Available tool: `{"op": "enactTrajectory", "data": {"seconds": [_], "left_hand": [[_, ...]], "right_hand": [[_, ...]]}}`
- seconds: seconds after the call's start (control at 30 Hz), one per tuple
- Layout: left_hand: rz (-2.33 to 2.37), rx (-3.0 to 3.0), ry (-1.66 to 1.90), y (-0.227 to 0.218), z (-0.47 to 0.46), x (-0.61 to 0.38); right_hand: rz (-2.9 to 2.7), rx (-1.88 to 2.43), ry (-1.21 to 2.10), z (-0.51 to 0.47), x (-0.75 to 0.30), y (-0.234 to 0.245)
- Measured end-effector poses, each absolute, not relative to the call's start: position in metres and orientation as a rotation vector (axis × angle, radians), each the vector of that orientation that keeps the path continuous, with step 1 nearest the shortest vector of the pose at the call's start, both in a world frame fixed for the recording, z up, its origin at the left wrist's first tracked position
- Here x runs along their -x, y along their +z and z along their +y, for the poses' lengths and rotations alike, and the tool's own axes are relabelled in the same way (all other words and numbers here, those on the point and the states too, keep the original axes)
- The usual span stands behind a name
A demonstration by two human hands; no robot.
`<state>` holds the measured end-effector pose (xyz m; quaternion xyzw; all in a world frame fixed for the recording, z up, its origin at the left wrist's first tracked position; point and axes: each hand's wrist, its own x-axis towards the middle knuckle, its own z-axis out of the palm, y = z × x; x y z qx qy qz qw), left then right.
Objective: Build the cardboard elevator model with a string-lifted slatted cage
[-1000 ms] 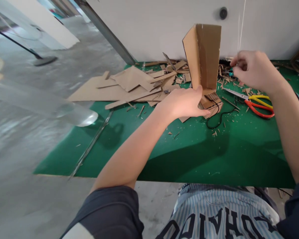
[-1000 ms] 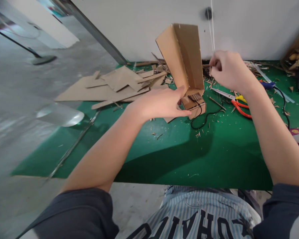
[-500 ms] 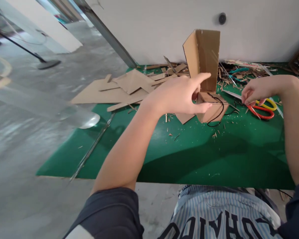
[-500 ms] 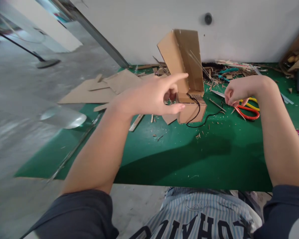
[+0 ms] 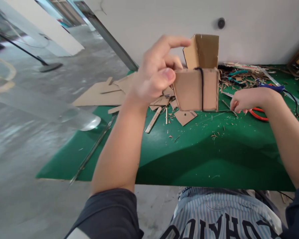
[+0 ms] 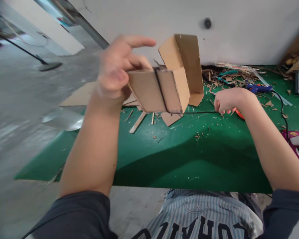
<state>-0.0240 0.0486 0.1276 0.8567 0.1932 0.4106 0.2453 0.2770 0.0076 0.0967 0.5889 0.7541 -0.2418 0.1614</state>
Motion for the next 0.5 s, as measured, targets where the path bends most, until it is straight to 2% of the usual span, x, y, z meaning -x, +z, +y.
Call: {"op": "enactTrajectory", "data": {"seconds": [0.13, 0.23, 0.5], "left_hand": [[0.434, -2.340, 0.814, 0.132, 0.034, 0.021], [0.525, -2.482, 0.793, 0.129, 0.028, 0.014], [0.762, -2.470, 1.498, 0.120, 0.040, 0.003]], "right_hand": [[2.149, -1.620, -0.915, 0.000, -0.256, 0.104], [2.341, -1.586, -1.082, -0.007, -0.250, 0.115], [2.523, -2.089, -1.189, -0.013, -0.266, 0.132]]}}
